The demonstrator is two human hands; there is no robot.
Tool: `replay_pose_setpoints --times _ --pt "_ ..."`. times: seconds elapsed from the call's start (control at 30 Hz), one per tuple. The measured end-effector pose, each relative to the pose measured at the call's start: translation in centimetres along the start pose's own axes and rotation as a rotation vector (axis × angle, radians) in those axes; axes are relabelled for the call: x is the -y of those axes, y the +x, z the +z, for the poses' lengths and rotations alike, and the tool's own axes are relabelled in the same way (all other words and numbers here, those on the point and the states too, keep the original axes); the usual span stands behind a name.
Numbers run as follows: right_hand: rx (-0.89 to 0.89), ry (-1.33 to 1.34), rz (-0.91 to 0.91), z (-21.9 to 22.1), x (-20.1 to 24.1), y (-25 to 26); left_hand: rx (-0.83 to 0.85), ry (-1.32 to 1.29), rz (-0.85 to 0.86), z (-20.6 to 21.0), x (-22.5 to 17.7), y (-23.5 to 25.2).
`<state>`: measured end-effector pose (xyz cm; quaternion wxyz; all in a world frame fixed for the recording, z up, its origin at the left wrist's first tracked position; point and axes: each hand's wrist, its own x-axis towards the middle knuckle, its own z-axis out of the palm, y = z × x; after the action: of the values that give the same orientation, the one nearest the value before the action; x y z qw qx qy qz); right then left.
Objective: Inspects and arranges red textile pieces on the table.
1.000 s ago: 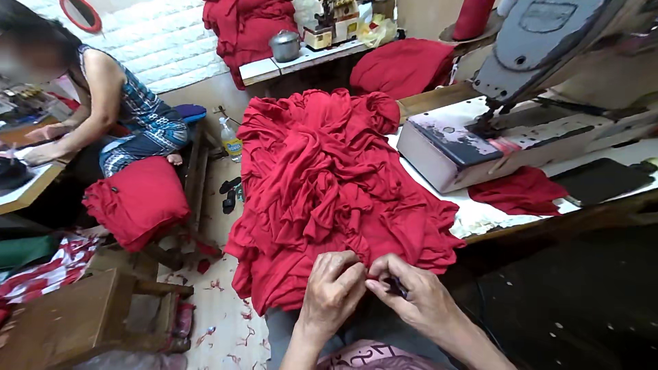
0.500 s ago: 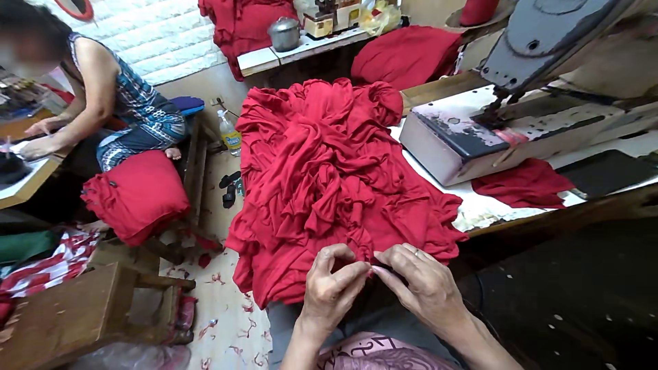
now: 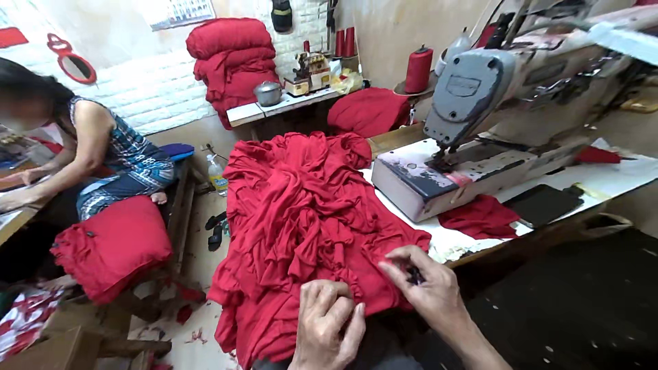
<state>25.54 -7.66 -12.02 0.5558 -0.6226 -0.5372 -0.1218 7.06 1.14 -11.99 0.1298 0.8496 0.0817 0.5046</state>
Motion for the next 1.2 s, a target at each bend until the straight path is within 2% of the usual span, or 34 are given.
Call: replay_pose_setpoints --times 0.1,0.17,0.27,0.33,0.47,0.6,0.73,0.8,0.9,0.97,1.2 --pt "0.020 -0.099 -0.026 1.0 -1.1 2.2 0.035 -0.004 0.022 0.6 0.0 1.8" --pt "0.104 -0.149 -0.050 2.2 -2.0 3.2 0.113 0.035 0.006 1.0 0.2 2.6" --pt "0.240 -0.235 -0.002 3.9 -2.8 3.8 0.208 0.100 -0.099 1.6 0.9 3.0" --pt "0.178 -0.225 -0.035 4.4 -2.9 3.7 0.224 0.104 -0.194 1.5 1.0 3.5" --pt "0.059 -0.142 -0.078 3.9 -2.2 3.3 0.179 0.211 -0.195 1.9 0.8 5.2" --pt "0.039 -0.122 -0.086 3.2 -0.7 2.6 0.154 0.328 -0.081 3.5 1.8 6.3" --pt "0.053 -0.077 -0.117 2.5 -0.1 2.5 0.064 0.285 -0.086 3.7 2.7 6.0" --pt "0.117 -0.098 -0.078 1.9 0.3 2.6 0.007 0.274 -0.107 3.6 2.8 5.5" --pt "0.334 -0.163 0.060 0.7 1.2 3.1 -0.039 0.261 -0.120 3.2 2.5 4.5" --pt "0.412 -0.175 0.102 0.7 1.3 3.1 -0.052 0.243 -0.124 3.1 2.4 4.0" --pt "0.224 -0.222 -0.127 2.5 1.0 2.9 -0.069 0.170 -0.115 3.0 2.6 3.0"
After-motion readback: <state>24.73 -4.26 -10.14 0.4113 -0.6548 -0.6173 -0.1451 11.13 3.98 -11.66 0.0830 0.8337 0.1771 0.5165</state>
